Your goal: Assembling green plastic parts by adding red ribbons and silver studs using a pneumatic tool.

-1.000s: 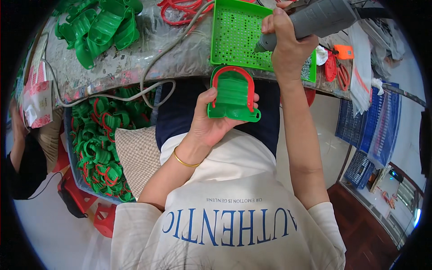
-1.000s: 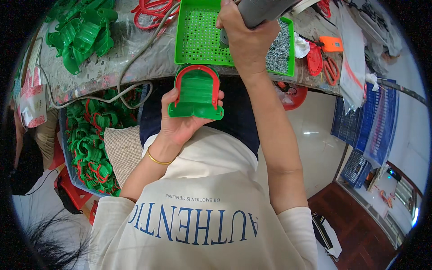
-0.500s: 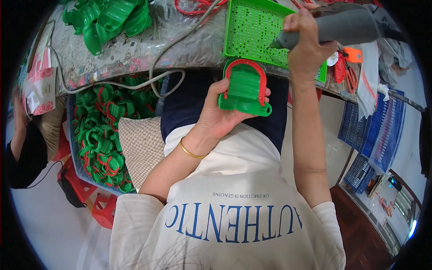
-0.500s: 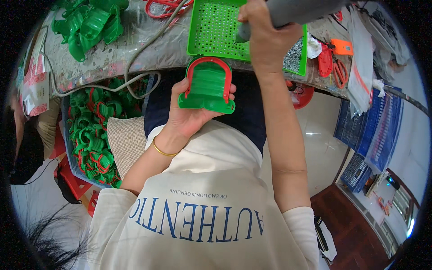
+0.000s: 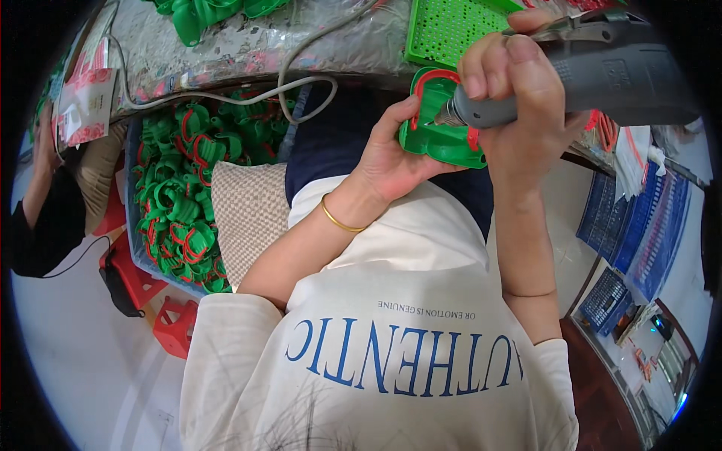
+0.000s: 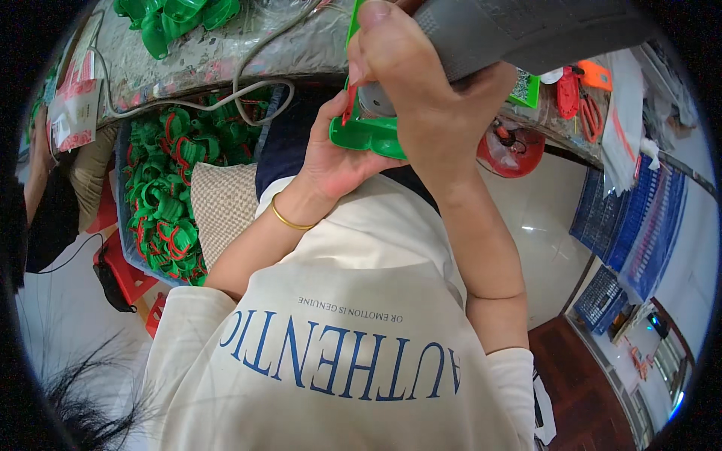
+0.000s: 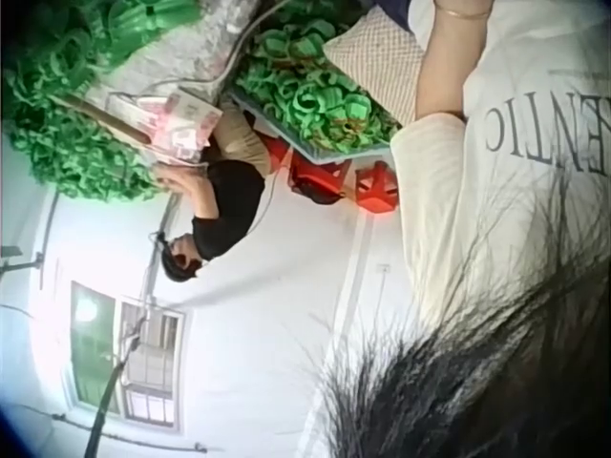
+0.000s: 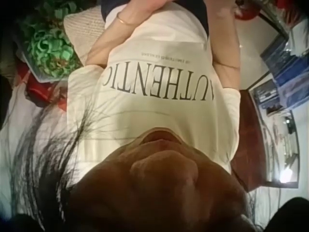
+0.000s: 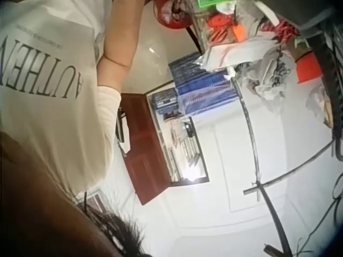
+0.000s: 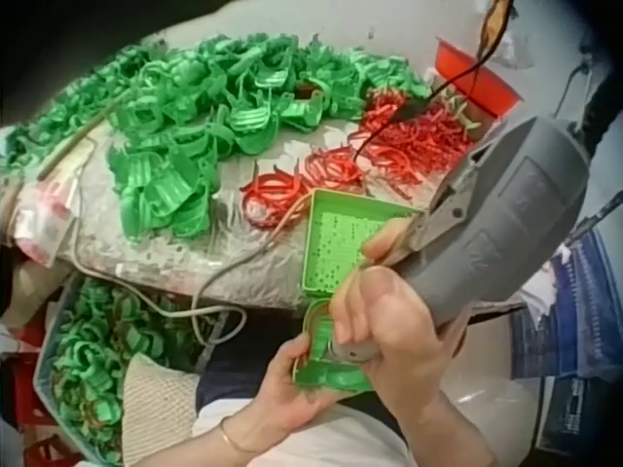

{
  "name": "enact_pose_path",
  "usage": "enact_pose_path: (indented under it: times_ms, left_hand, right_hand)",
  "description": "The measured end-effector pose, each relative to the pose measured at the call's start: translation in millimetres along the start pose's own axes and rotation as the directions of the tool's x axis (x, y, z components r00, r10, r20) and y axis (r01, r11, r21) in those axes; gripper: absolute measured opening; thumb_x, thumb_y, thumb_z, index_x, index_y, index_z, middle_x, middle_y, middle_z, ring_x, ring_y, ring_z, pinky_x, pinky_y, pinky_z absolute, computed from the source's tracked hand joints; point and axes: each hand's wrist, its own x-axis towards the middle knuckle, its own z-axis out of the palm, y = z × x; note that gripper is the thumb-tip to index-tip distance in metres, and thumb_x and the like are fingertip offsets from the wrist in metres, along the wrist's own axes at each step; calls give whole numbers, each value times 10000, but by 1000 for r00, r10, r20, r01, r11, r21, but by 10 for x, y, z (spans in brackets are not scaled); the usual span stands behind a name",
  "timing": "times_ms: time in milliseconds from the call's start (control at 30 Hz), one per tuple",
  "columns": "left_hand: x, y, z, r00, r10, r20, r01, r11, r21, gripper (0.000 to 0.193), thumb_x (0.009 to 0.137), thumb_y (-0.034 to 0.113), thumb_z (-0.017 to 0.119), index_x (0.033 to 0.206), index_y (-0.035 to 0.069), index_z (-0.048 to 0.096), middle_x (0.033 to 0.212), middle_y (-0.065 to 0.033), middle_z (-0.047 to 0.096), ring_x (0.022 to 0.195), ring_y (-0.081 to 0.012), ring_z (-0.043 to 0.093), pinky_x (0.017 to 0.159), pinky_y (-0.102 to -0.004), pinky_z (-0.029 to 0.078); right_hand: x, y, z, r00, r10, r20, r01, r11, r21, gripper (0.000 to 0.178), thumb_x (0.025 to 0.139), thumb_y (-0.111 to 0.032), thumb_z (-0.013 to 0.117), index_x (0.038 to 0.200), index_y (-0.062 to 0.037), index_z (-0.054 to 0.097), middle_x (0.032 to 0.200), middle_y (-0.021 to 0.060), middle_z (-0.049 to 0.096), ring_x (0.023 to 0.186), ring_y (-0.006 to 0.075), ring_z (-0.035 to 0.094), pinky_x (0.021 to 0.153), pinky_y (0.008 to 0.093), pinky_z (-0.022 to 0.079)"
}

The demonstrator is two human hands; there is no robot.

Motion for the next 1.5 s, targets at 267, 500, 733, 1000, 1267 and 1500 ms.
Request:
enact_pose_path:
  times_ms: [267,500,733,1000,1267,1500]
  left_hand:
    - [-29,-14,-1,1000,12,20,-12,999,31,547,883,371,554,1335,95,416,1327,-134,472,1213,-319,472,985,-552,396]
    - [-35,-18,11,1000,20,-19,-18,997,80,570,874,389,565,1337,96,411,1318,-126,481,1203,-305,482,977,-545,399]
    - [-22,-34,-23,1000,3,-21,-2,997,75,564,878,419,571,1327,108,428,1293,-110,508,1183,-284,503,970,-533,412]
    - [-28,11,27,996,33,-88,-27,998,63,520,880,395,592,1293,110,454,1250,-112,541,1142,-284,538,940,-520,448]
    - [-337,357,41,991,118,65,-132,944,302,630,835,312,650,1374,181,351,1212,-86,542,1043,-251,591,860,-480,510]
    - [-1832,1294,-343,829,558,-31,-483,743,463,622,824,335,669,1339,109,405,1283,-115,516,1123,-314,554,974,-521,435]
  right_hand:
    - [-51,-27,199,952,109,-286,-123,992,-32,256,843,-48,567,1040,53,439,615,35,458,497,105,447,496,256,426]
    - [-61,0,226,937,178,-302,-190,982,-9,241,840,-39,556,1034,44,439,604,38,460,473,111,437,488,259,425]
    - [-74,106,19,991,51,-125,-59,996,-60,219,844,-54,540,1039,27,480,619,52,459,536,152,467,539,283,432]
    - [-141,232,-44,993,-117,2,117,993,-2,210,830,-47,498,1029,21,492,589,50,407,533,164,425,523,302,402]
    - [290,-105,-566,997,80,1,-78,978,195,239,870,-112,486,1067,24,482,670,29,373,632,122,394,602,286,351]
    - [642,-382,-1089,996,47,-81,-61,982,-178,249,881,-183,507,1027,18,500,702,37,400,619,128,378,608,285,336]
